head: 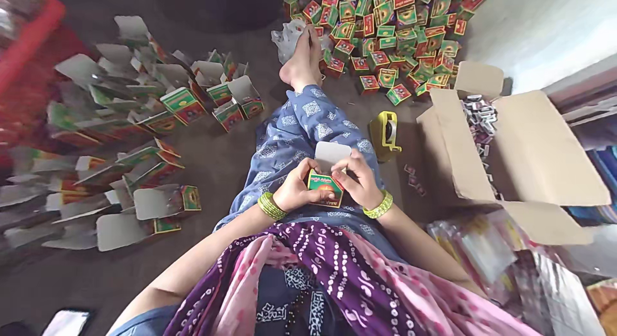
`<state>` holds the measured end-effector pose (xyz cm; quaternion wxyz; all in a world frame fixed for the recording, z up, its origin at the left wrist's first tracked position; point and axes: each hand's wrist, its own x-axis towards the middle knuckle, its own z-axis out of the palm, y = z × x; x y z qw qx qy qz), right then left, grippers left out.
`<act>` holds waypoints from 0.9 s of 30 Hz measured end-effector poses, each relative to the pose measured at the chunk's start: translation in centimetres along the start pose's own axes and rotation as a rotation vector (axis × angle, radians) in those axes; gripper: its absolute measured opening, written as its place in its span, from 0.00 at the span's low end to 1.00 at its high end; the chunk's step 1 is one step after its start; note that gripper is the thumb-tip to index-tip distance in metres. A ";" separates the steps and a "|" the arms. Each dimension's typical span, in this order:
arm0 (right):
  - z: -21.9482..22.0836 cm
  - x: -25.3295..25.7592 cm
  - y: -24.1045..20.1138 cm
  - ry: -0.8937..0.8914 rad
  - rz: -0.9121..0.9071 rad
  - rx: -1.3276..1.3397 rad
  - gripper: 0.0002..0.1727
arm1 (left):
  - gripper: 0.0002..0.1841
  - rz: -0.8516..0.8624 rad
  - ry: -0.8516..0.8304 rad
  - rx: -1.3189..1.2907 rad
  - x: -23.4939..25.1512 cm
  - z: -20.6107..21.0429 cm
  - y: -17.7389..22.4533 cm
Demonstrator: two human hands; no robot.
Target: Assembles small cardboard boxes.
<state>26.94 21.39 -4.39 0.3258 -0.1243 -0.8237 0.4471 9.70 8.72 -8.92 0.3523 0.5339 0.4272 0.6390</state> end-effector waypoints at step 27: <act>-2.7 1.1 -3.5 -0.349 -0.085 -0.257 0.16 | 0.49 -0.050 -0.041 -0.073 0.0 0.0 -0.8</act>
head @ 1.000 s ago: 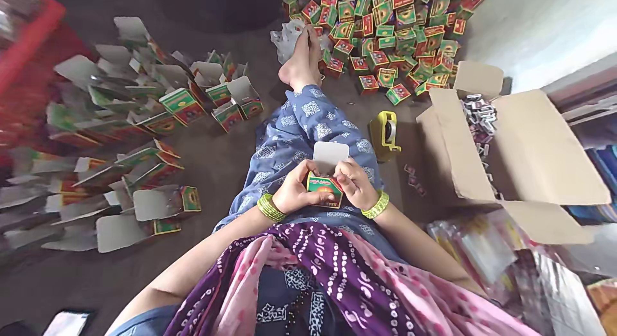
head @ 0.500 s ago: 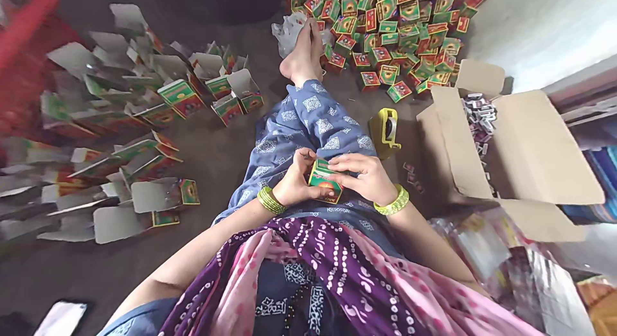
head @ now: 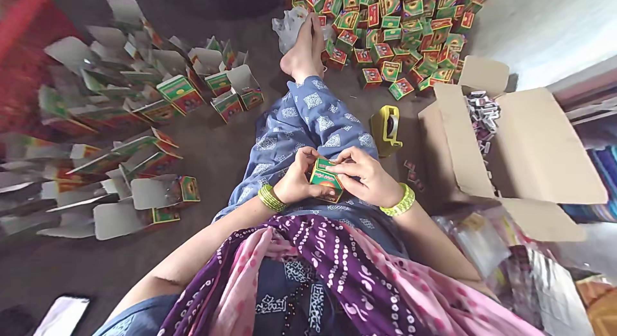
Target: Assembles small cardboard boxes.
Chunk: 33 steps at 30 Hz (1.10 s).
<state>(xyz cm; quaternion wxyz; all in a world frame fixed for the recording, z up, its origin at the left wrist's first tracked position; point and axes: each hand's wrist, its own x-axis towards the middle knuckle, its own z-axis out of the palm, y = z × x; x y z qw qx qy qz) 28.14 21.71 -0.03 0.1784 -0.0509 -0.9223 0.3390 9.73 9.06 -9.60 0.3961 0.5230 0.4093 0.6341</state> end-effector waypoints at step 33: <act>-9.5 -6.5 23.3 0.382 1.171 -0.121 0.26 | 0.16 -0.131 0.129 0.027 0.5 -0.3 0.4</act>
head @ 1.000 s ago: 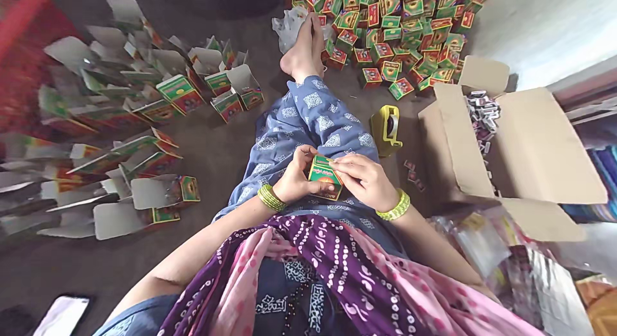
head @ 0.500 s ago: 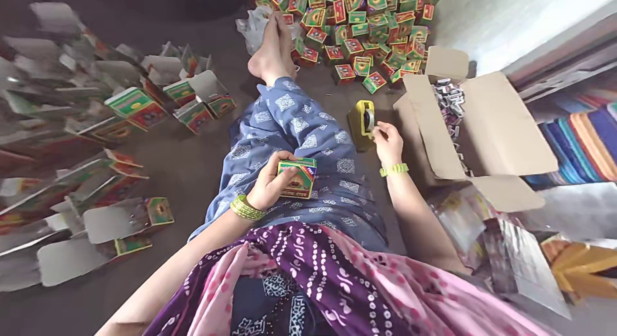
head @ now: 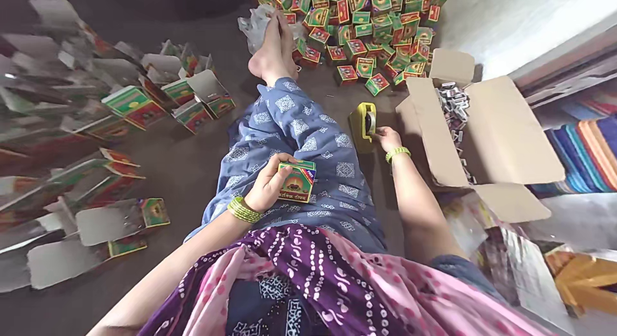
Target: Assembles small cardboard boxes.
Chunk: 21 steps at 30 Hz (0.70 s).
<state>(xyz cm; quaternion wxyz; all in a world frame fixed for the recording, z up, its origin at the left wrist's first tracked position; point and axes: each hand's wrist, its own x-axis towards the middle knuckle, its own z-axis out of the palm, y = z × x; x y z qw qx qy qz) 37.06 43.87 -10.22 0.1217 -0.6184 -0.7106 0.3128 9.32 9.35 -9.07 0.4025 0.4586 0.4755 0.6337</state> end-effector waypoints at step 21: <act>0.6 -6.1 0.7 0.072 0.239 0.264 0.19 | 0.16 0.007 -0.002 -0.004 -0.2 -0.1 -0.1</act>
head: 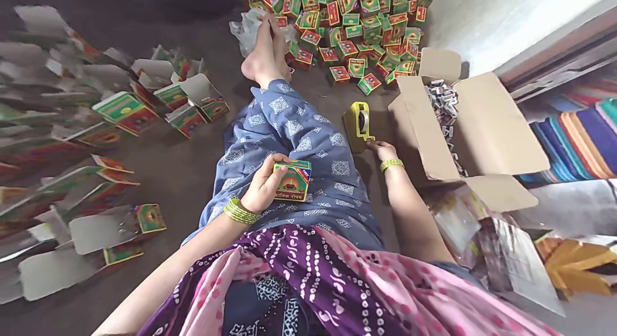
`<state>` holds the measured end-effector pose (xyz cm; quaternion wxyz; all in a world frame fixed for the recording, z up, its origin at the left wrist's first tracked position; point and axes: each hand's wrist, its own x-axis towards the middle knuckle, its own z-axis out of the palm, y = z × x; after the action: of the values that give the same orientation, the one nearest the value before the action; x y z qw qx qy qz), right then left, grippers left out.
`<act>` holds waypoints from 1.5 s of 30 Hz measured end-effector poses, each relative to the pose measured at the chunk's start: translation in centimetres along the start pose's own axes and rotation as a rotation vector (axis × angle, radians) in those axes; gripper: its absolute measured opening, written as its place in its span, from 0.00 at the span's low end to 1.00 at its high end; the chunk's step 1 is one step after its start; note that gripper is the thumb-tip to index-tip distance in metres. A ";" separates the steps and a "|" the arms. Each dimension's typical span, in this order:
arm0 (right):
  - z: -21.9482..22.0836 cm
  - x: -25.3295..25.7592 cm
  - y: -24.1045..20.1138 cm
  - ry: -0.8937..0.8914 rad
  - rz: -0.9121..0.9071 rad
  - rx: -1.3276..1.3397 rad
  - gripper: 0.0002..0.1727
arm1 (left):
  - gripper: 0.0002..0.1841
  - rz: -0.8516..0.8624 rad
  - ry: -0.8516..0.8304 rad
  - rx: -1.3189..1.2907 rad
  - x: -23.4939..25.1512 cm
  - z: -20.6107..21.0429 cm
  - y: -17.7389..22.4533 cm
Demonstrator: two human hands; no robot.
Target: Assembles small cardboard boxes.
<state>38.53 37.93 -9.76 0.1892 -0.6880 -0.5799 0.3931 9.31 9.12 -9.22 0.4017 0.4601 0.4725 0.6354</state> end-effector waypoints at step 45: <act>11.2 -19.9 -9.7 -0.511 -0.424 0.424 0.20 | 0.34 0.095 -0.027 0.211 -0.5 -0.1 0.6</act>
<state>23.37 19.39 -3.38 0.2539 -0.3784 -0.6436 0.6149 9.33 8.54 -8.76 0.3267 0.5301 0.5090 0.5943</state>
